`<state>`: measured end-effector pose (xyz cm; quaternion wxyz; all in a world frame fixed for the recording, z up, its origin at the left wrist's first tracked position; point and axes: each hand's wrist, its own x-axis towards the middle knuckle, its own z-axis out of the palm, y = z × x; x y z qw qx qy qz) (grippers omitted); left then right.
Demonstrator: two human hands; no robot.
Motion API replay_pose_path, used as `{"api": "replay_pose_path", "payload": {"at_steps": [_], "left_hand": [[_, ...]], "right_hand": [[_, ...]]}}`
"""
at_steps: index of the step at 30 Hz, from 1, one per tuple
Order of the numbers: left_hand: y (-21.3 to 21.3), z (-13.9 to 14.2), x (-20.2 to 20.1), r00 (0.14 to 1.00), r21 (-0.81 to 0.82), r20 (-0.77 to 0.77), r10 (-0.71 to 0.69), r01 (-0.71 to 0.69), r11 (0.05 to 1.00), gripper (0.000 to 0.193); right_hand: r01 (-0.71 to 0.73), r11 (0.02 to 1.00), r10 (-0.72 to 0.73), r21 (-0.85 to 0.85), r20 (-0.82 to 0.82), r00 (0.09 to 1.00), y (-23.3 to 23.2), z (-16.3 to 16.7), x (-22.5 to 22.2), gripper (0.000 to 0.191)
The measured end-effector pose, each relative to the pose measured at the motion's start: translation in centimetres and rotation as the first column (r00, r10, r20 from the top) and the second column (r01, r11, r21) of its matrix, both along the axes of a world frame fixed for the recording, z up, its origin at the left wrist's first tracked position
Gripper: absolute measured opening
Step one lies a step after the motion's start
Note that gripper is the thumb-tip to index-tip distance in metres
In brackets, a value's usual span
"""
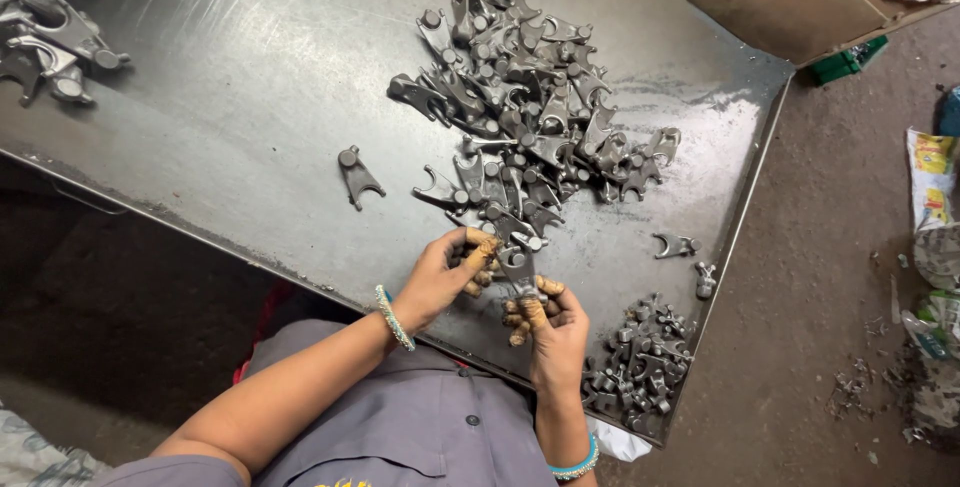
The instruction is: The person repeatedly picks up small metal components from a pile on a metal table, aligns two pieces by hand, and presses them together to form an assembled unit. The assembled units are placed back on the table. The task continues throughout the clip with the same repetitive pick, align, and press motion.
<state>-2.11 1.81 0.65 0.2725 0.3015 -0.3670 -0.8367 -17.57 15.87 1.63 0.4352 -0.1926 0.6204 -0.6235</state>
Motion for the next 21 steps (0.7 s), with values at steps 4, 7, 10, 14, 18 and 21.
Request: {"api": "replay_pose_path", "payload": {"at_steps": [4,7,10,14,18,21], "left_hand": [[-0.3,-0.2,1.0,0.993,0.053,-0.121,0.017,-0.011,0.999,0.027],[-0.6,-0.3,1.3,0.992,0.05,-0.103,0.076,-0.072,0.996,0.024],[-0.7,-0.1,1.0,0.997,0.01,-0.019,0.069,-0.069,0.998,0.022],[-0.4,0.1,0.8,0.998,0.05,-0.031,0.058,-0.056,0.997,0.021],[-0.4,0.2,0.8,0.998,0.037,-0.022,0.05,-0.049,0.998,0.021],[-0.4,0.1,0.8,0.998,0.027,-0.032,0.053,-0.052,0.998,0.021]], "right_hand": [[-0.083,0.996,0.082,-0.012,-0.039,0.996,-1.3,0.8,0.5,0.028],[-0.083,0.996,0.084,-0.017,0.058,0.995,-2.1,0.4,0.7,0.027],[-0.095,0.995,0.096,-0.016,0.139,0.986,-2.3,-0.4,0.9,0.029],[-0.114,0.993,0.11,0.005,0.221,0.969,-1.9,-1.1,1.0,0.031],[-0.115,0.993,0.115,-0.015,0.254,0.96,-1.5,-1.3,1.0,0.034],[-0.117,0.993,0.109,0.014,0.247,0.963,-1.5,-1.5,1.1,0.035]]}}
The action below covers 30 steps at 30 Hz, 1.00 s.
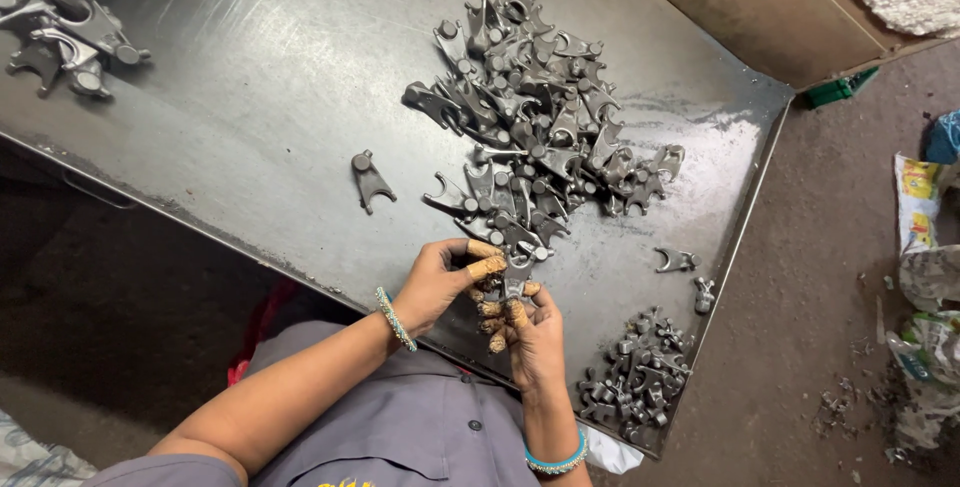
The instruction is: The person repeatedly picks up small metal components from a pile on a metal table, aligns two pieces by hand, and presses them together to form an assembled unit. The assembled units are placed back on the table. The task continues throughout the clip with the same repetitive pick, align, and press motion.
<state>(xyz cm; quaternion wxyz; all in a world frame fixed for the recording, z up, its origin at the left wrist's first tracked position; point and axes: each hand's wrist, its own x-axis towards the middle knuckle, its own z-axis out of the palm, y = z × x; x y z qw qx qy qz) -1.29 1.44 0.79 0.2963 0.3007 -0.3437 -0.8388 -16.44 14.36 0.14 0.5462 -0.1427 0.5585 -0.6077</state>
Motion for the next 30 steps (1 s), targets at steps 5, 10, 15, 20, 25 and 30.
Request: {"api": "replay_pose_path", "payload": {"at_steps": [5,10,15,20,25,30], "left_hand": [[-0.1,0.3,0.0,0.998,-0.099,0.053,-0.028,0.033,0.995,0.019],[-5.7,1.3,1.1,0.964,-0.122,0.267,-0.012,0.046,0.991,0.026],[-19.8,3.4,2.5,0.887,-0.39,0.31,0.343,-0.211,0.896,0.03],[-31.8,7.5,2.3,0.794,-0.417,0.37,0.483,-0.322,0.85,0.034],[-35.3,11.0,-0.1,0.78,-0.18,-0.039,0.624,-0.62,0.764,0.026],[-30.3,10.3,-0.6,0.801,-0.392,0.054,0.596,-0.532,0.75,0.03]], "right_hand": [[-0.067,0.997,0.059,-0.03,-0.214,0.975,-0.5,0.6,0.7,0.036],[-0.174,0.981,0.102,0.086,-0.991,0.083,-2.2,2.2,0.8,0.04],[-0.213,0.943,0.201,0.256,-0.948,-0.247,-4.3,1.5,1.4,0.038],[-0.119,0.915,0.324,0.384,-0.88,-0.348,-4.7,0.8,2.2,0.052],[-0.238,0.951,0.122,0.199,-0.945,-0.304,-4.8,1.0,2.0,0.046],[-0.297,0.927,0.151,0.229,-0.953,-0.263,-4.4,0.8,0.9,0.029]]}}
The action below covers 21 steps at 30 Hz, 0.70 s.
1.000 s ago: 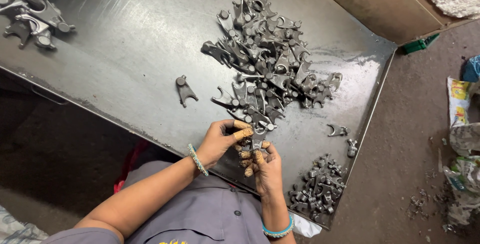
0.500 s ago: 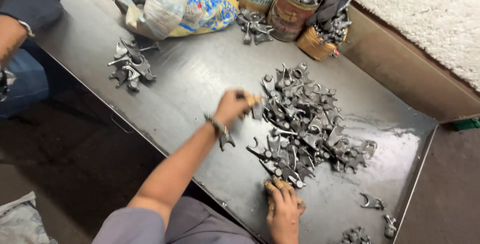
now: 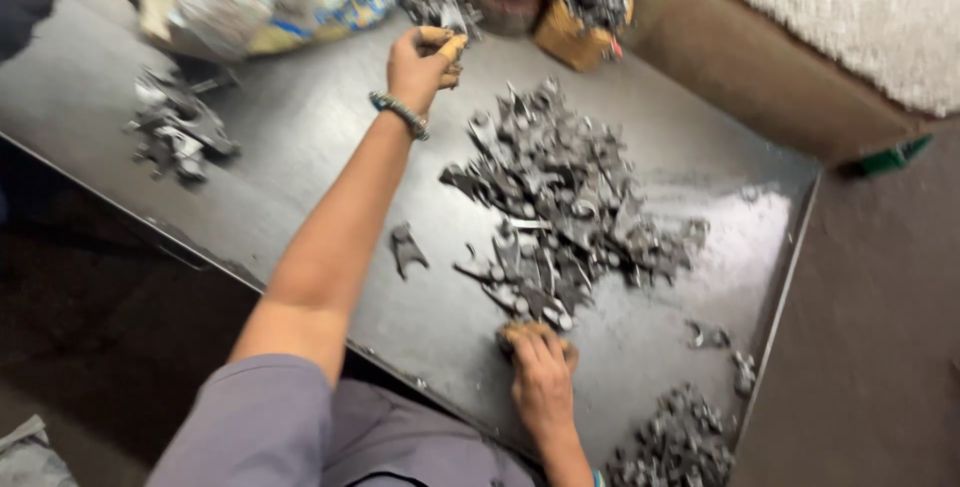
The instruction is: The person repeatedly picks up small metal components from a pile on a metal table, aligns two pieces by hand, and presses them together to form an assembled unit. The assembled units are placed back on the table. The task continues throughout the clip with the same repetitive pick, align, and press motion.
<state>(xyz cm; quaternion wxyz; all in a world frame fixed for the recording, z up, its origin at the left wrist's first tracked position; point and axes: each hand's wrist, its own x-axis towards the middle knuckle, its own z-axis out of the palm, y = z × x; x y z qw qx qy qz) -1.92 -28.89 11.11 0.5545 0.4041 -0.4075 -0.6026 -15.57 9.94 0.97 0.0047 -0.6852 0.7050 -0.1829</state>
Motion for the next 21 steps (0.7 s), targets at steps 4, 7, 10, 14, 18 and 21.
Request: {"api": "replay_pose_path", "payload": {"at_steps": [4,7,10,14,18,21], "left_hand": [[9.1,-2.9,1.1,0.971,-0.159,0.23,-0.065,0.104,0.982,0.034],[16.8,-4.3,2.4,0.903,-0.081,0.417,-0.1,0.147,0.986,0.033],[22.9,-5.6,3.4,0.913,-0.076,0.338,-0.228,0.268,0.961,0.029],[27.8,-7.9,2.8,0.854,0.24,0.008,-0.521,0.504,0.83,0.031],[29.6,-10.2,1.4,0.752,0.293,-0.274,-0.599,0.659,0.693,0.032],[29.8,-10.8,0.7,0.689,0.291,-0.406,-0.6,0.72,0.63,0.03]], "right_hand": [[-0.008,0.996,0.023,-0.093,0.16,0.987,0.6,0.2,-1.0,0.029],[0.096,0.985,0.012,-0.143,0.613,0.79,1.7,0.7,-1.7,0.038],[0.203,0.962,0.136,-0.181,0.967,0.216,2.7,0.7,-2.1,0.045],[0.31,0.948,0.142,-0.064,0.961,-0.236,3.6,0.0,-3.1,0.057],[0.248,0.969,0.101,0.012,0.894,-0.437,4.3,-0.8,-3.7,0.066],[0.24,0.97,0.087,0.036,0.871,-0.484,4.8,-1.2,-3.6,0.067]]}}
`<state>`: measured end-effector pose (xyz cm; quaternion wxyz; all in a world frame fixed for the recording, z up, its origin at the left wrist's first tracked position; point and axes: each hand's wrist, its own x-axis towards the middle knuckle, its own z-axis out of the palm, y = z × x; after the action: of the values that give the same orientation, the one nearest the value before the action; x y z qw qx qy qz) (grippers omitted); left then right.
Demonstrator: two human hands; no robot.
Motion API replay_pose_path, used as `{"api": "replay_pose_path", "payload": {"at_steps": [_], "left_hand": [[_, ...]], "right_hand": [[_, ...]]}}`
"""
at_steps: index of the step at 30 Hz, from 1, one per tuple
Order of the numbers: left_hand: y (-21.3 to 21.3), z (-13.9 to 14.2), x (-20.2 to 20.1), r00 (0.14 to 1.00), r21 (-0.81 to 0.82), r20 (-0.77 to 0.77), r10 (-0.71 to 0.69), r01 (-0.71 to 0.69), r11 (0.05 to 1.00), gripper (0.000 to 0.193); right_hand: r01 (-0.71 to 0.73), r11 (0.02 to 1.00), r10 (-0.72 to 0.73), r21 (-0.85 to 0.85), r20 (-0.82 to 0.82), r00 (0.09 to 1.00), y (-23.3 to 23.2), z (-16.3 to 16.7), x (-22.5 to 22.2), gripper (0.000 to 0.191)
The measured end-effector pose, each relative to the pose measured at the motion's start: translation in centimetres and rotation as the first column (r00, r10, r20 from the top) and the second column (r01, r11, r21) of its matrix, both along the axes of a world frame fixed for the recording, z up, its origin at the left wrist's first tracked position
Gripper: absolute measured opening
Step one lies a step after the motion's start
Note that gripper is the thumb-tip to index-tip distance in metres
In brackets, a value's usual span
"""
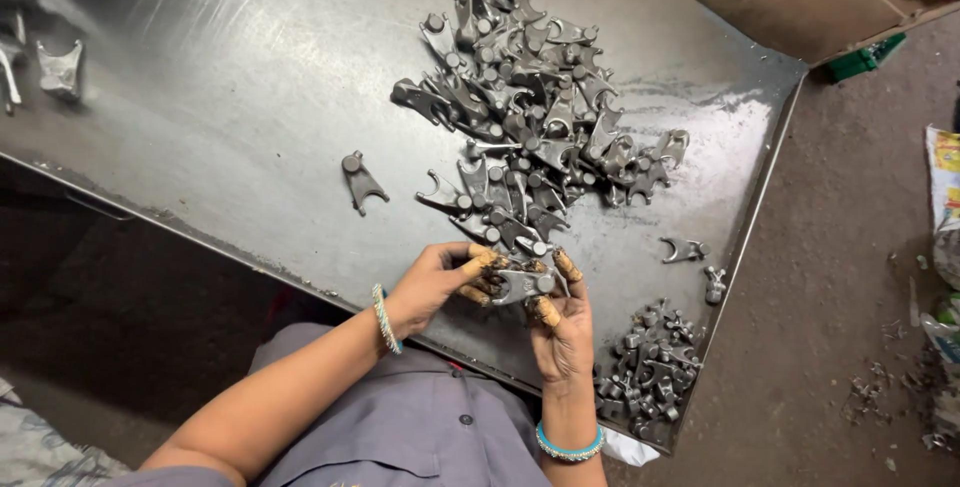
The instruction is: The person repeatedly picks up small metal components from a pile on a metal table, aligns two pieces by hand, and presses them together to form an assembled unit. The assembled units are placed back on the table. The task continues throughout the clip with the same repetitive pick, align, and press motion.
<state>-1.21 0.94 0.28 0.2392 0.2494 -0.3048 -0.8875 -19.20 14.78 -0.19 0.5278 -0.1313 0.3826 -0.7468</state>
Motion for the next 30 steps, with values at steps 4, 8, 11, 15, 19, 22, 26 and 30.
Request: {"api": "replay_pose_path", "payload": {"at_steps": [4,8,11,15,19,22,26,30], "left_hand": [[0.1,0.1,-0.2,1.0,0.145,-0.008,-0.026,0.027,0.989,0.031],[0.2,0.4,-0.1,0.998,0.238,-0.039,-0.039,0.047,0.97,0.032],[0.0,0.6,0.0,0.997,0.254,-0.045,-0.056,0.066,0.965,0.032],[0.0,0.7,-0.1,0.991,0.113,0.076,-0.112,0.103,0.988,0.026],[0.2,0.6,-0.1,0.99,0.074,0.111,-0.09,0.082,0.994,0.021],[0.2,0.3,-0.1,0.991,0.048,0.113,-0.074,0.069,0.996,0.018],[0.1,-0.1,-0.1,0.991,0.041,0.124,-0.056,0.052,0.998,0.017],[0.0,-0.1,-0.1,0.989,0.032,0.14,-0.048,0.044,0.998,0.017]], "right_hand": [[0.027,0.998,-0.026,0.057,-0.014,1.0,0.5,-0.2,0.1,0.062],[0.003,0.995,0.006,0.095,-0.102,0.995,0.9,-0.4,-0.1,0.052],[0.01,0.986,0.019,0.165,-0.173,0.985,1.1,-0.7,-0.2,0.041],[0.061,0.967,-0.011,0.246,-0.203,0.979,1.2,-1.6,0.1,0.031],[0.078,0.965,-0.033,0.249,-0.179,0.983,1.4,-2.0,0.5,0.035],[0.047,0.966,0.014,0.253,-0.235,0.972,1.6,-1.8,0.6,0.039],[0.089,0.941,0.025,0.326,-0.329,0.944,1.4,-0.6,1.2,0.029],[0.112,0.948,0.02,0.296,-0.408,0.913,1.1,0.5,1.9,0.031]]}}
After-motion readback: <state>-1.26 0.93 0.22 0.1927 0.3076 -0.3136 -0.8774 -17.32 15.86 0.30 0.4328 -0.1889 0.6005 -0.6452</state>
